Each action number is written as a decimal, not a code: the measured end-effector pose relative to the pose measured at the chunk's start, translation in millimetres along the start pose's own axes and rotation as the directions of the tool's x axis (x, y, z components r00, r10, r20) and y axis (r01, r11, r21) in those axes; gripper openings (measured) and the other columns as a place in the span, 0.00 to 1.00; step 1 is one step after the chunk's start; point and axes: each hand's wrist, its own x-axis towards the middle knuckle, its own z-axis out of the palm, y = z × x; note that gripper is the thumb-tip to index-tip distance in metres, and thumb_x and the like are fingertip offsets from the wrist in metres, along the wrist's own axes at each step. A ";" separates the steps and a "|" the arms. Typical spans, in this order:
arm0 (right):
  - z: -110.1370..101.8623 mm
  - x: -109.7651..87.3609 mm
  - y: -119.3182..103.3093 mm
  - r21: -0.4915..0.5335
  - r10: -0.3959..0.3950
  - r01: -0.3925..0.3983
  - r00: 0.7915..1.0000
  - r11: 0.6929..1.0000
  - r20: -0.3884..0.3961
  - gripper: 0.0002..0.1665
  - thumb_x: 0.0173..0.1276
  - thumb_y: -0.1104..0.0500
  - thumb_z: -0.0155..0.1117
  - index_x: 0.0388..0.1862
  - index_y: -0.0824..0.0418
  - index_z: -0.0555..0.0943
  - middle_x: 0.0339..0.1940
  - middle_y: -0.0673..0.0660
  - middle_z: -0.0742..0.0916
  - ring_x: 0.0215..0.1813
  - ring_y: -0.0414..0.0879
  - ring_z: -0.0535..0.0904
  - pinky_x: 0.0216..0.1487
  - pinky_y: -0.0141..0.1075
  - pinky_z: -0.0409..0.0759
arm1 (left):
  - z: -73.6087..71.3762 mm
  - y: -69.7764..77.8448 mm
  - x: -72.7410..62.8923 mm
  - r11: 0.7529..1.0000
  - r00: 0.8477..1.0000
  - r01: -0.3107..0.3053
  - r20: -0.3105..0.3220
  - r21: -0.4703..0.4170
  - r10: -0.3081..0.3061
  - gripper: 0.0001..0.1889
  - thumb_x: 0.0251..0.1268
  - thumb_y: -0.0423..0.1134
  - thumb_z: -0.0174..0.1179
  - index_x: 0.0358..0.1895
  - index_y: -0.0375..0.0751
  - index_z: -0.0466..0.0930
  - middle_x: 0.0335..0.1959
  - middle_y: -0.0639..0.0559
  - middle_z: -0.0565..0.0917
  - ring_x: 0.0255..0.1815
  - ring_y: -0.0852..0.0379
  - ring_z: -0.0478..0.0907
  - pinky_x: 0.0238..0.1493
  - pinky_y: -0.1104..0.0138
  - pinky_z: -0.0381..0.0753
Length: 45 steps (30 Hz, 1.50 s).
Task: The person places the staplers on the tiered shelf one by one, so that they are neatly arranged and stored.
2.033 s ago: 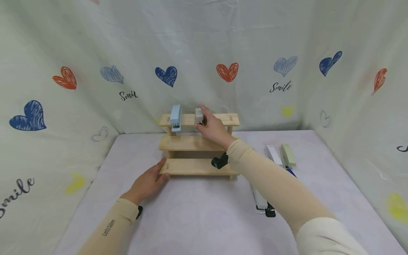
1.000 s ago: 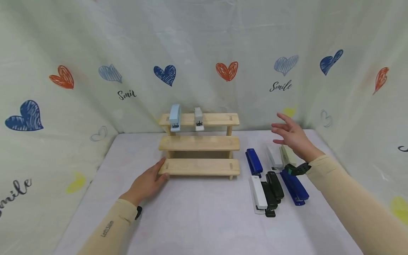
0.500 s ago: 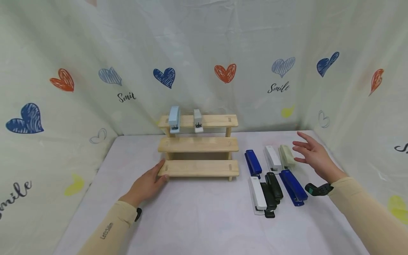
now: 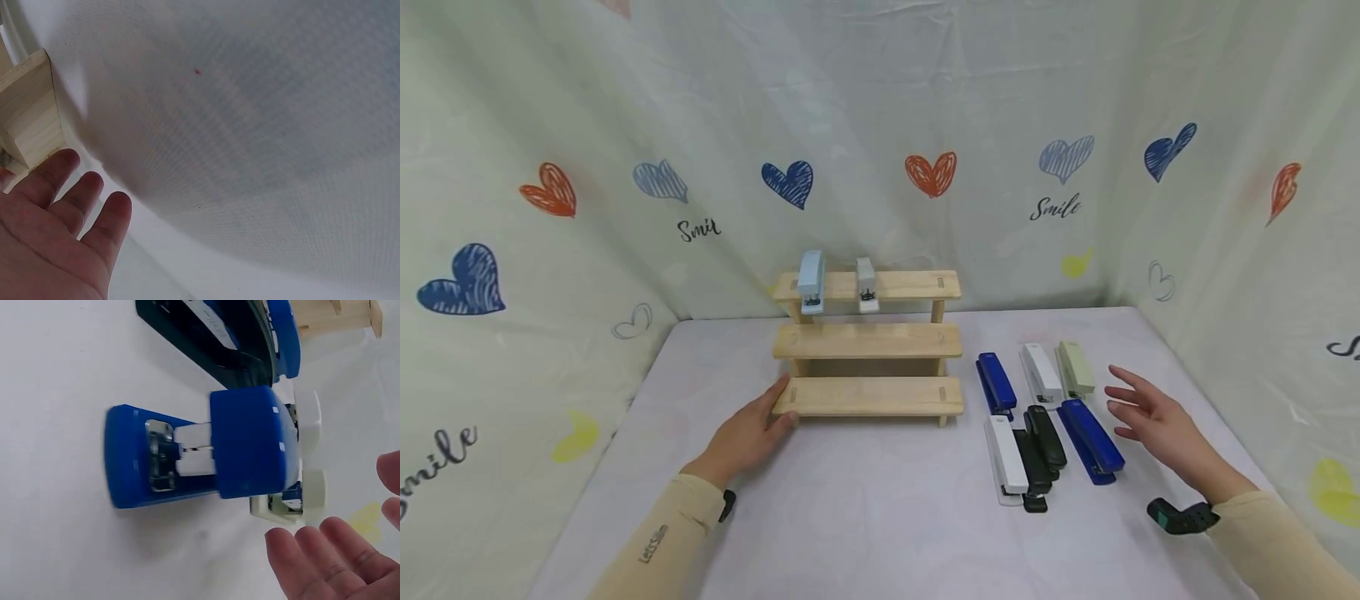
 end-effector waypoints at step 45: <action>18.1 -14.9 21.0 -0.089 -0.030 0.047 0.984 0.995 0.176 0.41 0.70 0.51 0.68 0.78 0.58 0.64 0.74 0.75 0.64 0.69 0.79 0.61 0.59 0.62 0.73 | 2.3 -3.3 1.3 1.000 1.000 -0.006 -0.004 -0.028 0.006 0.38 0.79 0.56 0.48 0.80 0.40 0.49 0.71 0.30 0.65 0.67 0.30 0.67 0.63 0.40 0.69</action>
